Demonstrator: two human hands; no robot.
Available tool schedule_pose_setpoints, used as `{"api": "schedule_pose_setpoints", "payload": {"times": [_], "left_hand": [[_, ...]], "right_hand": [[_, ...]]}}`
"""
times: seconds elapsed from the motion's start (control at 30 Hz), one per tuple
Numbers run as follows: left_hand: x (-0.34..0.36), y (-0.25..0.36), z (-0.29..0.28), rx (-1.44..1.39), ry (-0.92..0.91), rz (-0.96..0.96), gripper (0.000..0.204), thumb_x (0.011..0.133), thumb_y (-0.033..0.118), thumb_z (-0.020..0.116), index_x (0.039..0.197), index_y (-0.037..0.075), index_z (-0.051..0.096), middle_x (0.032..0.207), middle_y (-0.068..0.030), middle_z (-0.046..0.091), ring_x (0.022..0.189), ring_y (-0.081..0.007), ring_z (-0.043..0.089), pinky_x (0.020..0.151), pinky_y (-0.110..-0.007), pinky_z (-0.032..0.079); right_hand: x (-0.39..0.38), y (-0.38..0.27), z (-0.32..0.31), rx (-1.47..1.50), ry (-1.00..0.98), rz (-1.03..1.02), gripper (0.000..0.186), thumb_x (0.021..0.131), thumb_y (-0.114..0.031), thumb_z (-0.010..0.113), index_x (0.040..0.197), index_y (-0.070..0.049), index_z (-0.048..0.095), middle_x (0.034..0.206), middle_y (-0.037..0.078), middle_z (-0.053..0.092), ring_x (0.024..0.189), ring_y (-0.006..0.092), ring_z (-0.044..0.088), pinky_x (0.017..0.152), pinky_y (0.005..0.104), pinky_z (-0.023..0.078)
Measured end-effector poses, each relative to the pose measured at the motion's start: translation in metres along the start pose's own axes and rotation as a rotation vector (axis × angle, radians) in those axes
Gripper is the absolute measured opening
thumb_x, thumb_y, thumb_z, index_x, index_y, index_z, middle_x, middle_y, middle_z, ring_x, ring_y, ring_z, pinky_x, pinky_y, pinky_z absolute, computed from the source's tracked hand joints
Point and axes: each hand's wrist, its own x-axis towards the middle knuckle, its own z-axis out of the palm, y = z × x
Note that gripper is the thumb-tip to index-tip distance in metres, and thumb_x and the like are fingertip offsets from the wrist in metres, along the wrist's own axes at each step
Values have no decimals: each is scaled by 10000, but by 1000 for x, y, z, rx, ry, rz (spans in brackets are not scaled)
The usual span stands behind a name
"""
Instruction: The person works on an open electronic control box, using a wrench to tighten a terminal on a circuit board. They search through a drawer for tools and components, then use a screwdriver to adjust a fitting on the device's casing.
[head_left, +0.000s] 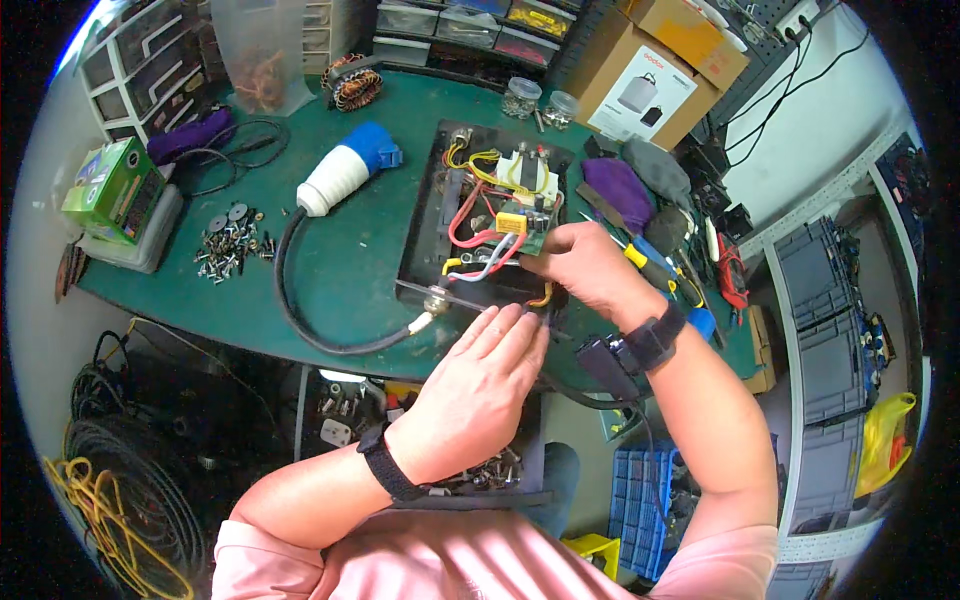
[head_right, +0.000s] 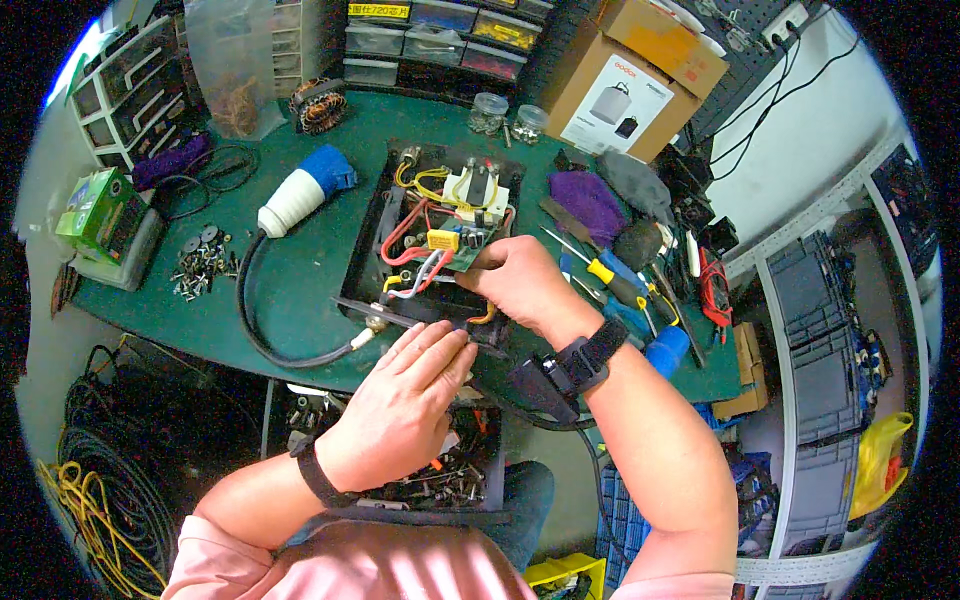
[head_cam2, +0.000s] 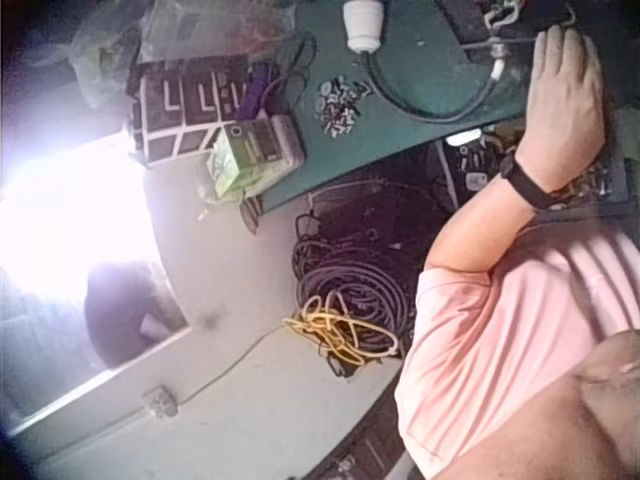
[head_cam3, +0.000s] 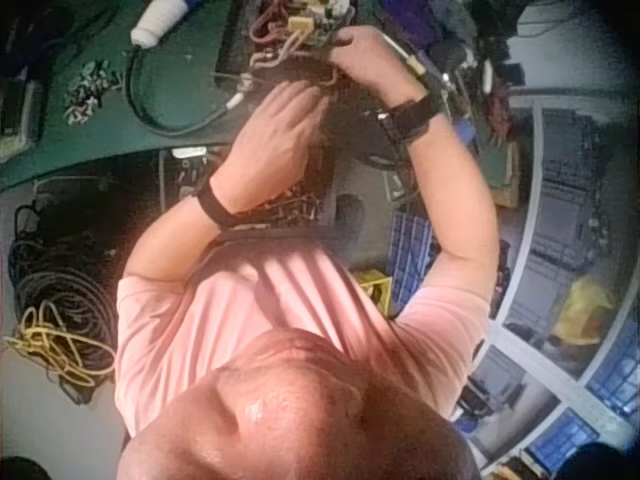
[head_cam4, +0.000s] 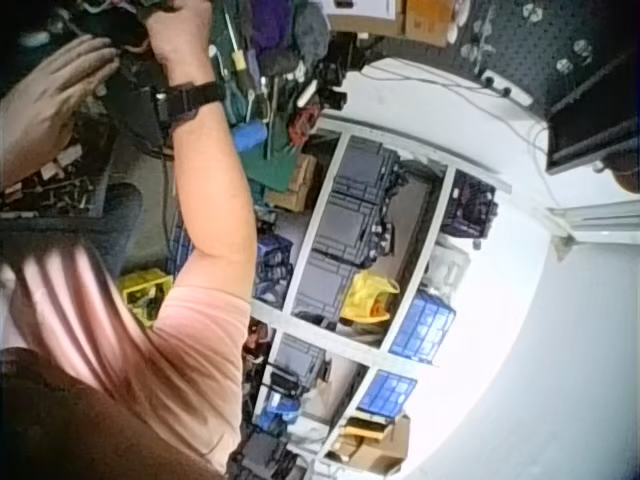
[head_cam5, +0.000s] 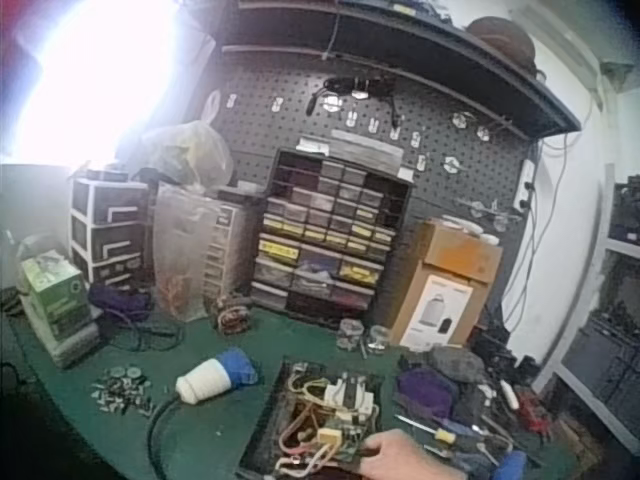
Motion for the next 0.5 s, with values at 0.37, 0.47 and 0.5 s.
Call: {"api": "schedule_pose_setpoints", "payload": {"times": [0.37, 0.47, 0.5], "left_hand": [[1, 2, 0, 10, -21, -3, 588, 703, 44, 618, 1268, -93, 527, 1308, -226, 519, 1293, -382, 460, 1133, -499, 324], [1, 2, 1, -6, -14, -15, 617, 667, 22, 640, 1268, -76, 539, 1314, -218, 521, 1292, -387, 463, 1129, -509, 329], [1, 2, 1, -13, -14, -19, 612, 668, 16, 634, 1266, -76, 541, 1313, -219, 522, 1292, -388, 464, 1129, -511, 329]], "right_hand": [[14, 11, -4, 175, 66, 66, 174, 763, -127, 804, 807, 24, 731, 785, 14, 690, 717, 82, 582, 679, 263, 467], [20, 16, -4, 157, 64, 78, 187, 748, -127, 814, 820, 24, 732, 786, 18, 694, 714, 86, 586, 683, 262, 469], [20, 14, -5, 114, 65, 97, 191, 744, -129, 816, 828, 21, 733, 786, 18, 694, 714, 88, 586, 686, 263, 471]]}}
